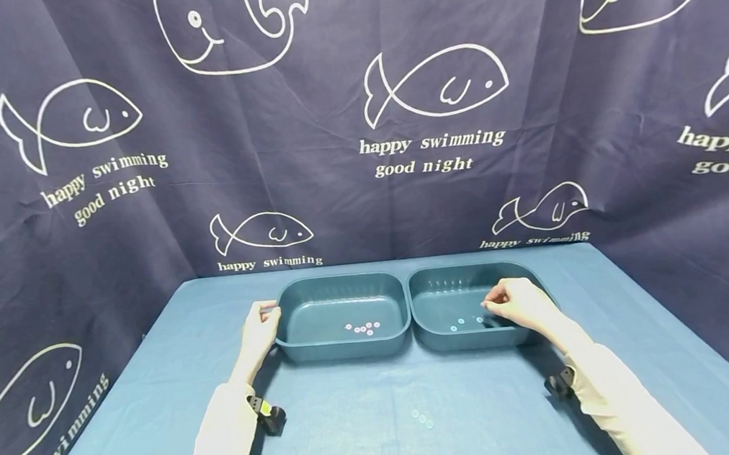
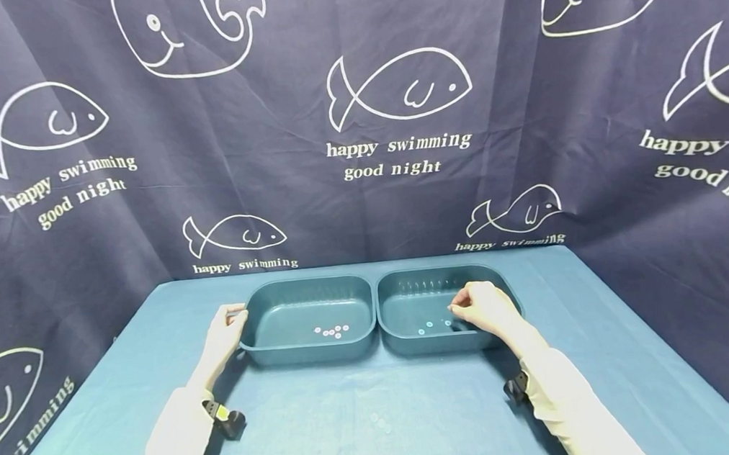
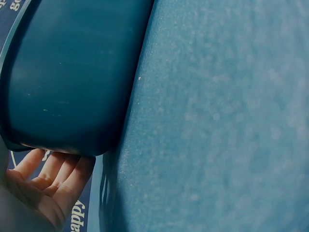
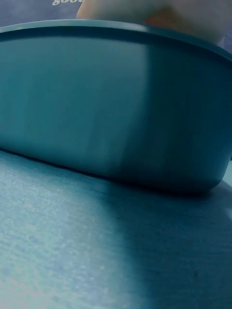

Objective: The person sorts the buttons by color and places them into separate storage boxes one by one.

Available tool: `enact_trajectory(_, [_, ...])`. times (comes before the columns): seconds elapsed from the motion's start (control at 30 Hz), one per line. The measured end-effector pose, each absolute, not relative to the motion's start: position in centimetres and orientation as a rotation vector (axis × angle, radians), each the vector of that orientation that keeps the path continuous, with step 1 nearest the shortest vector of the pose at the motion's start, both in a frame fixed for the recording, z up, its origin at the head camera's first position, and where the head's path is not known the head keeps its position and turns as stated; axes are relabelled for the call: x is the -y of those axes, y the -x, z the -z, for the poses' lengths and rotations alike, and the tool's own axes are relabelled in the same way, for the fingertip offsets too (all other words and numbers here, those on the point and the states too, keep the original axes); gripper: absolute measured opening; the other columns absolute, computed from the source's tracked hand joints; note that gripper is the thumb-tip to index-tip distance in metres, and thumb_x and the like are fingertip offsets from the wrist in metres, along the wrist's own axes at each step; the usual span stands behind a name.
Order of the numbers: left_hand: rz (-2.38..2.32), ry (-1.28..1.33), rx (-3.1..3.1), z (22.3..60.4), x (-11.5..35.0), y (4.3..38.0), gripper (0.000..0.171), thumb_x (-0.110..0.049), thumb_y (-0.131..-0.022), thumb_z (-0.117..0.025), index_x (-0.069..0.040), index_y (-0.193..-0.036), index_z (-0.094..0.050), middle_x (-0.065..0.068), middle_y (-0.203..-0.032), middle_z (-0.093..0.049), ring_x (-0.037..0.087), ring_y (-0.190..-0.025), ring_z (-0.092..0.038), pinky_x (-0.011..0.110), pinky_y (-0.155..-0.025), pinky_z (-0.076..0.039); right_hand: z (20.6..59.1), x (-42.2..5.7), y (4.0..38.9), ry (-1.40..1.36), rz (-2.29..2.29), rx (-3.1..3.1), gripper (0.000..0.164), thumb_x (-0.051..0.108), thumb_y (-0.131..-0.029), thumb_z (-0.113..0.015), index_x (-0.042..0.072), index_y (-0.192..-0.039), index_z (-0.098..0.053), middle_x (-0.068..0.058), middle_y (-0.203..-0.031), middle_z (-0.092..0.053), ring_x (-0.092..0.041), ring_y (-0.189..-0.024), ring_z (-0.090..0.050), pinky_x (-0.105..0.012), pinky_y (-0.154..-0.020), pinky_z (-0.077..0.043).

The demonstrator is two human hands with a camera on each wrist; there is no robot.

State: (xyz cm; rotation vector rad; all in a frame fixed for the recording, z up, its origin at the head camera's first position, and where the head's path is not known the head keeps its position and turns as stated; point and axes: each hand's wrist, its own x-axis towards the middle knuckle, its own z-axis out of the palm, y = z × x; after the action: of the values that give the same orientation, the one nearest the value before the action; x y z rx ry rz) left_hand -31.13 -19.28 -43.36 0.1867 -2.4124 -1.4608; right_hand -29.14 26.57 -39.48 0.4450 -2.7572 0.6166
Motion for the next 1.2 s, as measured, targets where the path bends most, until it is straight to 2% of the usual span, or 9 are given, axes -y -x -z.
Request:
enact_trajectory(0.23, [1.455,-0.192,2.409,43.4,19.3,31.2,0.028,-0.019,-0.084,-0.049,-0.007,-0.109,-0.052,0.018,-0.094,-0.063,0.014,-0.076,-0.056,0.022,-0.064,-0.041,39.5,-26.0,28.9,-0.550,-0.653,2.639,0.006,0.022,-0.071,-0.069,0.017,-0.073,-0.068,0.010,-0.063,-0.055,-0.003,-0.058,-0.045,-0.020,-0.054,-0.037])
enact_trajectory(0.47, [1.454,-0.193,2.426,43.7,19.3,31.1,0.029,-0.022,-0.084,-0.048,-0.009,-0.110,-0.052,0.017,-0.096,-0.063,0.019,-0.082,-0.057,0.020,-0.064,-0.040,39.2,-24.7,28.1,-0.653,-0.738,2.506,0.006,0.014,-0.069,-0.070,0.017,-0.074,-0.067,0.011,-0.065,-0.057,-0.010,-0.060,-0.050,-0.019,-0.055,-0.037])
enact_trajectory(0.67, [1.458,-0.189,2.420,43.6,19.4,31.2,0.028,-0.021,-0.085,-0.048,-0.008,-0.109,-0.052,0.017,-0.094,-0.063,0.015,-0.075,-0.055,0.021,-0.063,-0.040,38.6,-23.3,27.5,-0.756,-0.756,2.411,0.011,0.012,-0.068,-0.070,0.018,-0.077,-0.068,0.014,-0.064,-0.055,-0.007,-0.060,-0.051,-0.019,-0.057,-0.039])
enact_trajectory(0.9, [1.453,-0.191,2.428,43.4,19.4,31.3,0.027,-0.020,-0.085,-0.048,-0.008,-0.110,-0.051,0.018,-0.093,-0.063,0.011,-0.070,-0.053,0.022,-0.062,-0.040,38.3,-21.7,26.4,-0.853,-0.823,2.368,0.012,0.013,-0.070,-0.070,0.020,-0.079,-0.067,0.016,-0.065,-0.052,-0.002,-0.063,-0.051,-0.018,-0.059,-0.041])
enact_trajectory(1.0, [1.453,-0.191,2.429,43.3,19.4,31.2,0.027,-0.020,-0.085,-0.048,-0.008,-0.110,-0.051,0.018,-0.094,-0.063,0.014,-0.074,-0.054,0.022,-0.064,-0.040,38.3,-21.0,25.9,-0.883,-0.850,2.379,0.010,0.015,-0.071,-0.069,0.020,-0.080,-0.067,0.016,-0.066,-0.052,-0.002,-0.063,-0.050,-0.021,-0.058,-0.041])
enact_trajectory(1.2, [1.452,-0.187,2.432,43.3,19.3,31.1,0.028,-0.019,-0.085,-0.048,-0.007,-0.110,-0.051,0.018,-0.095,-0.063,0.018,-0.079,-0.056,0.023,-0.066,-0.040,38.6,-19.8,25.0,-0.951,-0.905,2.381,0.009,0.016,-0.073,-0.069,0.019,-0.081,-0.067,0.016,-0.067,-0.052,-0.005,-0.063,-0.051,-0.020,-0.055,-0.040])
